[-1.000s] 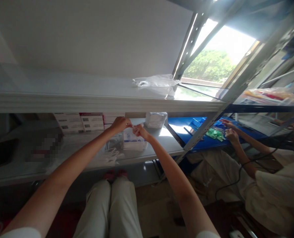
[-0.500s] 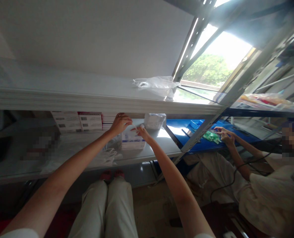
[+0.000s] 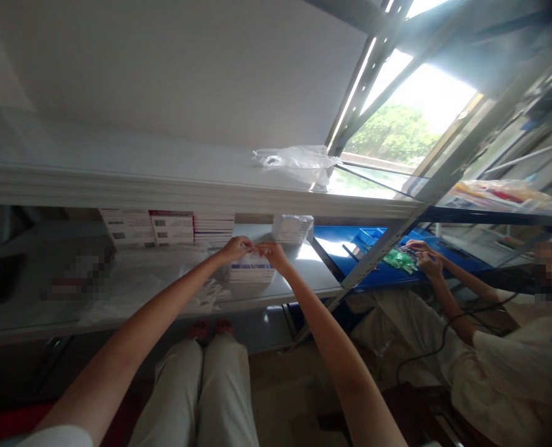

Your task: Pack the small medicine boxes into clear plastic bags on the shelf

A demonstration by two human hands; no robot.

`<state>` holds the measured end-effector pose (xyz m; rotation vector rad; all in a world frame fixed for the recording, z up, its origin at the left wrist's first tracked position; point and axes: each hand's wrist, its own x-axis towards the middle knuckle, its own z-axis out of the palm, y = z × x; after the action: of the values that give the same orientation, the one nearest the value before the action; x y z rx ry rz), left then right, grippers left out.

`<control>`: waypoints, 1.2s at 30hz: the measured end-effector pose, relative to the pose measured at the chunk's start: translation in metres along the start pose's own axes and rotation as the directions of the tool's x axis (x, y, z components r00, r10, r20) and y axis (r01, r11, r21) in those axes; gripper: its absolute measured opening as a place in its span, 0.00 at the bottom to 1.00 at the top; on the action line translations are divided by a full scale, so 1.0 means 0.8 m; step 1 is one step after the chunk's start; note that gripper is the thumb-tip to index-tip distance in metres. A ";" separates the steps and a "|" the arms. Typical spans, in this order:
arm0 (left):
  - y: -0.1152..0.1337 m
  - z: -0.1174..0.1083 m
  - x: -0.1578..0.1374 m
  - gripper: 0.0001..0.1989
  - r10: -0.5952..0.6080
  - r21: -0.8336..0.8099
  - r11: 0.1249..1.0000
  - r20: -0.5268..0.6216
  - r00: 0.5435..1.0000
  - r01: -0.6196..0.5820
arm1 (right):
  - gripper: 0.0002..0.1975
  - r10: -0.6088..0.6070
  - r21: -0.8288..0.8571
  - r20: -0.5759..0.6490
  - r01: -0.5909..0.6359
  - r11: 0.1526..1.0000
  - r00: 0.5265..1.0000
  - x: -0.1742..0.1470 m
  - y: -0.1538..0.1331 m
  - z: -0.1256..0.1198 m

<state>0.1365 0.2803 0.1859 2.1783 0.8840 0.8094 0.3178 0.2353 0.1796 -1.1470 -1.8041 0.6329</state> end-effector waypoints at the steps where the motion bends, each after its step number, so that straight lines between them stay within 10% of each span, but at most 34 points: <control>1: 0.000 -0.002 -0.001 0.05 -0.012 -0.060 0.998 0.022 1.000 0.014 | 0.09 -0.065 -0.089 0.014 0.066 0.994 0.998 -0.001 -0.002 -0.004; 9: -0.012 -0.012 -0.009 0.17 0.034 -0.402 0.914 0.209 0.977 0.054 | 0.15 -0.203 -0.667 0.193 0.280 0.690 0.960 -0.016 -0.018 -0.011; 14: -0.026 -0.010 0.003 0.17 0.085 -0.437 0.899 0.200 0.976 0.011 | 0.16 -0.200 -0.638 0.100 0.217 0.739 0.975 -0.019 -0.008 0.004; 27: -0.011 -0.013 0.007 0.09 0.192 0.084 0.978 -0.014 0.981 -0.190 | 0.14 -0.246 -0.601 -0.014 0.189 0.777 0.969 -0.018 0.006 0.013; 36: -0.017 -0.045 -0.033 0.10 0.354 0.601 0.715 0.128 0.926 -0.356 | 0.10 0.000 -0.211 -0.456 -0.108 0.971 0.890 -0.046 0.024 0.018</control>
<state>0.0901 0.2795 0.1894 3.0040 0.8081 0.7573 0.3204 0.2112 0.1427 -1.3749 -1.4670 0.1583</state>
